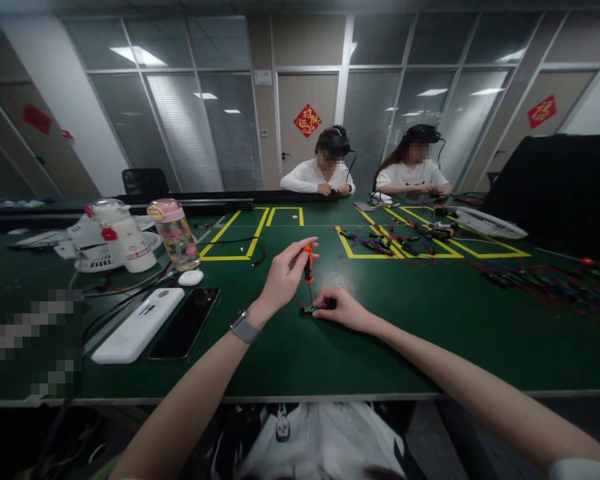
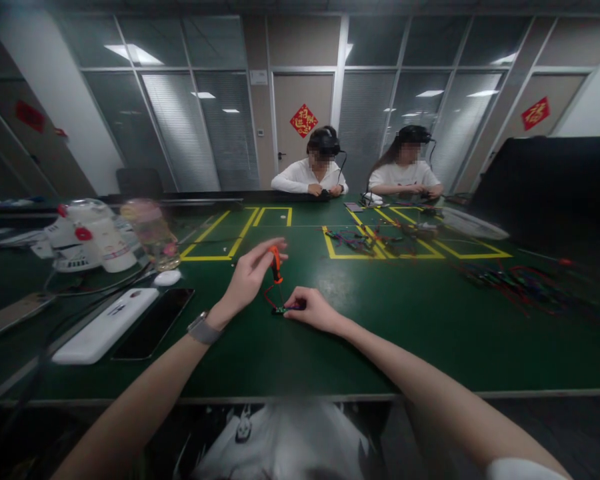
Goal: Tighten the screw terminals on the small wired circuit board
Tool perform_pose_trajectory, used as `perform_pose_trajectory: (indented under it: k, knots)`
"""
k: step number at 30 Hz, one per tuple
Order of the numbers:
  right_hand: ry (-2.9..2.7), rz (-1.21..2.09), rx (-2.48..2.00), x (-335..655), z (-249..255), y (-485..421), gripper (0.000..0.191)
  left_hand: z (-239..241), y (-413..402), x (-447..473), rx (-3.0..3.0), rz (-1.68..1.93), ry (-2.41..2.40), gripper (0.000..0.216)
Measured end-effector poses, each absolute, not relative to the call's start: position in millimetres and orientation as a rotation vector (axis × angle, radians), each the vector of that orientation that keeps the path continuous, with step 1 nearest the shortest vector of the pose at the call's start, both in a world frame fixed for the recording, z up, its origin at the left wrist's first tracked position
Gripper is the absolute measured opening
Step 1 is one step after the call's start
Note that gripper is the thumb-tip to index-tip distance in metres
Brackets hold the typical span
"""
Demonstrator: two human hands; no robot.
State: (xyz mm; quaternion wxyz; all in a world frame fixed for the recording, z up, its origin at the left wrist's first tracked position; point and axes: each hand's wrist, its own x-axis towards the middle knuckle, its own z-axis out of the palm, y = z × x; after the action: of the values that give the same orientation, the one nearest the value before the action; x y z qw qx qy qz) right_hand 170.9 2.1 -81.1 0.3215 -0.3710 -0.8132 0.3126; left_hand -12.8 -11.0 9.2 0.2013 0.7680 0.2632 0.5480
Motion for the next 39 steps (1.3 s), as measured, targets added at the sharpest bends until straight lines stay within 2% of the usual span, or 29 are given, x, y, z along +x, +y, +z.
perform_pose_trajectory:
  k: [2, 6, 9, 11, 14, 22, 29, 39]
  knots:
    - [-2.124, 0.833, -0.978, 170.0, -79.8, 1.5, 0.012, 8.7, -7.7, -13.9, 2.104, 1.511, 0.742, 0.028]
    - [-2.111, 0.887, -1.001, 168.5, -76.4, 0.6, 0.012, 7.5, -4.5, -17.3, 2.196, 1.703, 0.962, 0.012]
    - [-2.106, 0.913, -0.99, 167.9, -75.6, 0.9, 0.012, 7.8, -6.6, -19.6, 2.252, 1.684, 0.974, 0.015]
    - [-2.096, 0.936, -0.984, 167.4, -76.2, 1.5, 0.011, 8.9, -9.0, -20.0, 2.205, 1.57, 0.829, 0.025]
    - [-2.096, 0.943, -0.977, 166.8, -77.4, 2.6, 0.012, 10.5, -11.3, -18.6, 2.099, 1.454, 0.698, 0.029]
    - [-2.144, 0.892, -0.918, 167.6, -76.0, 2.1, 0.024, 9.4, -9.3, -17.6, 2.256, 1.657, 0.934, 0.014]
    - [-2.212, 0.803, -0.911, 168.6, -73.5, -1.0, 0.03, 12.3, -12.0, -18.5, 2.15, 1.354, 0.691, 0.036]
    - [-2.24, 0.762, -0.948, 168.4, -71.1, -1.5, 0.028, 16.2, -7.0, -18.6, 2.165, 1.363, 0.777, 0.021]
